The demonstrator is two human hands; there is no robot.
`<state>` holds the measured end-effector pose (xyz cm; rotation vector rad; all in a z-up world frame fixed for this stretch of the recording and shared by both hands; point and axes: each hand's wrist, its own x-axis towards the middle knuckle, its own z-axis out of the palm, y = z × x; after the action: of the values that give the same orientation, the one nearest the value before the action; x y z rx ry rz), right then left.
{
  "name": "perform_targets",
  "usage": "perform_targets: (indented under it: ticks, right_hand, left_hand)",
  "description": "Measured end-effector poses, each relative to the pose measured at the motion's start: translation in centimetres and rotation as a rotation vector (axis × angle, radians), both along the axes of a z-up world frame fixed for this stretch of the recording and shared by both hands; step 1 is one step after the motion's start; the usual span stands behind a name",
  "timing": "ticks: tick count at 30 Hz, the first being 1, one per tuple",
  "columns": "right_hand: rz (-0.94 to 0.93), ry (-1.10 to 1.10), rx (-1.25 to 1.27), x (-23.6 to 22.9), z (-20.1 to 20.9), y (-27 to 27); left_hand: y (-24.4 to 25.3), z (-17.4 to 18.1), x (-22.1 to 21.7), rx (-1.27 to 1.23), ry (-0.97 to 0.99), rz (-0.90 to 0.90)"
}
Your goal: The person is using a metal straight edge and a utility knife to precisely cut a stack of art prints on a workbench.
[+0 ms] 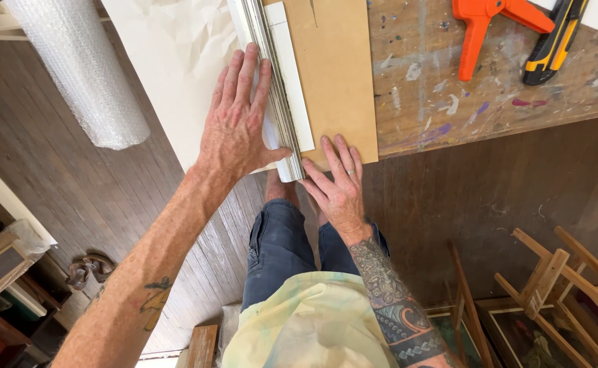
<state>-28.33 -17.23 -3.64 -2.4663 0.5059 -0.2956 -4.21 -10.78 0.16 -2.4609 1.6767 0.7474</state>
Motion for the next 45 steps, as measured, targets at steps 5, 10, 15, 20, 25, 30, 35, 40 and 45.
perform_targets:
  ticks: [5, 10, 15, 20, 25, 30, 35, 40, 45]
  right_hand:
    - [0.001, -0.005, -0.002, 0.0, 0.0, 0.0]
    - [-0.012, -0.006, 0.023, 0.2, 0.4, -0.1]
    - [-0.025, -0.006, 0.050, 0.4, 0.7, -0.2]
    - [-0.028, -0.014, 0.042, 0.3, 0.5, -0.2]
    - [-0.028, -0.014, 0.039, 0.4, 0.5, -0.2]
    - [-0.013, -0.005, 0.016, 0.3, 0.4, -0.2]
    - [-0.002, -0.014, 0.005, 0.1, 0.1, -0.1]
    - [-0.023, -0.018, -0.005, 0.3, 0.2, -0.1]
    - [-0.036, -0.036, 0.056, 1.0, 1.7, -0.6]
  left_hand:
    - [-0.2, 0.1, -0.2, -0.009, -0.024, 0.004]
    - [-0.2, 0.1, -0.3, 0.005, -0.051, -0.006]
    - [-0.2, -0.1, -0.4, 0.030, -0.048, -0.005]
    - [-0.1, -0.1, -0.4, 0.010, -0.057, -0.012]
    - [-0.1, -0.1, -0.3, -0.019, -0.068, -0.013]
    - [-0.1, -0.2, -0.4, -0.008, -0.131, -0.037]
    - [-0.1, -0.2, -0.5, -0.015, -0.148, -0.045]
    - [-0.2, -0.1, -0.7, -0.028, -0.185, -0.055]
    - [-0.4, -1.0, -1.4, 0.031, -0.357, -0.074]
